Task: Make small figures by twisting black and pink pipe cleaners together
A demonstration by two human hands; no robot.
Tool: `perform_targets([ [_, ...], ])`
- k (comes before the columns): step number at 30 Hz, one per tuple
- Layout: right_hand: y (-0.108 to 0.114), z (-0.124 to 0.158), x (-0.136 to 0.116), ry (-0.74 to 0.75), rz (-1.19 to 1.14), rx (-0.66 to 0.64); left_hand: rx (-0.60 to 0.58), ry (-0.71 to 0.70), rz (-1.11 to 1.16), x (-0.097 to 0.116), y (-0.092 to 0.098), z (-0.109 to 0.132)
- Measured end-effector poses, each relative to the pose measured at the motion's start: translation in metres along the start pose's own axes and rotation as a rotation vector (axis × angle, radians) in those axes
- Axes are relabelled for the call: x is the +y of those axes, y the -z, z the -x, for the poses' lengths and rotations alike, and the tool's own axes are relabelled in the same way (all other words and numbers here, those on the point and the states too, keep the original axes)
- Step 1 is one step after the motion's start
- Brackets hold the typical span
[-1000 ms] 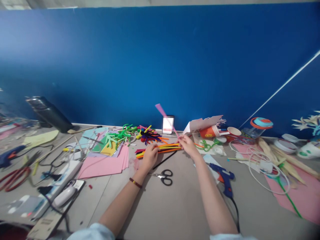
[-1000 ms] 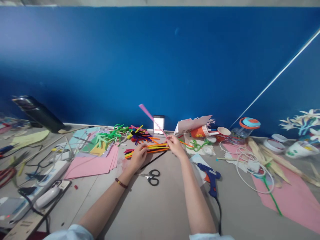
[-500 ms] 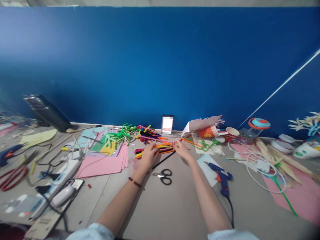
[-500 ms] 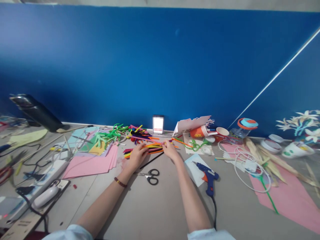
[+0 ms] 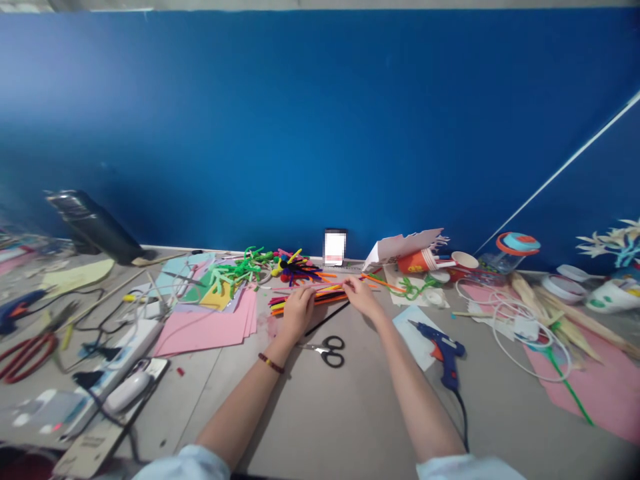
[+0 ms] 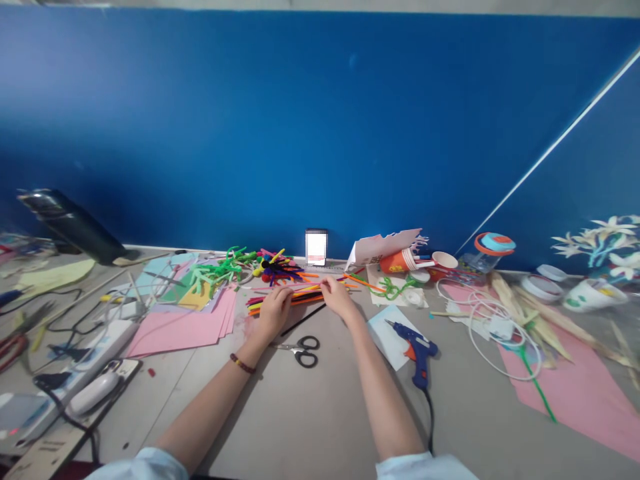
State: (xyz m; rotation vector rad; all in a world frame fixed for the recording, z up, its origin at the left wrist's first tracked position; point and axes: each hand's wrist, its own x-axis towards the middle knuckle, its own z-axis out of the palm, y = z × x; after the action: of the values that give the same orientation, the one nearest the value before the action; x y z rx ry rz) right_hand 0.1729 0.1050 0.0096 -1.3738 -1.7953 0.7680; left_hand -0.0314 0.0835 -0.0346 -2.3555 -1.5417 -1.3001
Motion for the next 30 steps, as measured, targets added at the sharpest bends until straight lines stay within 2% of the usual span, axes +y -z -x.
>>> perform_targets([
  [4, -0.003, 0.001, 0.001, -0.066, 0.018, -0.064, 0.067, 0.081, 0.125, 0.003, 0.004, 0.000],
  [8, -0.005, 0.000, 0.004, -0.056, -0.011, -0.061, 0.209, 0.144, 0.219, 0.003, 0.007, 0.000],
  [11, -0.004, -0.001, 0.006, -0.048, -0.028, -0.036, 0.291, 0.157, 0.202, 0.003, 0.009, 0.000],
  [14, -0.003, -0.002, 0.008, -0.033, -0.033, 0.020, 0.270, -0.005, 0.090, 0.007, 0.013, 0.002],
  [17, -0.003, -0.003, 0.012, -0.049, -0.025, 0.044, 0.133, -0.341, -0.021, 0.016, 0.018, 0.005],
  [19, -0.004, -0.004, 0.015, -0.079, -0.033, 0.037, 0.051, -0.515, -0.059, 0.021, 0.022, 0.007],
  [22, -0.005, -0.005, 0.020, -0.098, -0.030, 0.033, 0.007, -0.585, -0.050, 0.024, 0.029, 0.007],
  [25, -0.005, -0.005, 0.022, -0.095, -0.019, 0.034, 0.073, -0.493, 0.013, 0.021, 0.035, 0.002],
  [30, -0.008, -0.004, 0.021, -0.095, -0.027, 0.032, 0.429, 0.013, 0.299, 0.018, 0.051, -0.018],
])
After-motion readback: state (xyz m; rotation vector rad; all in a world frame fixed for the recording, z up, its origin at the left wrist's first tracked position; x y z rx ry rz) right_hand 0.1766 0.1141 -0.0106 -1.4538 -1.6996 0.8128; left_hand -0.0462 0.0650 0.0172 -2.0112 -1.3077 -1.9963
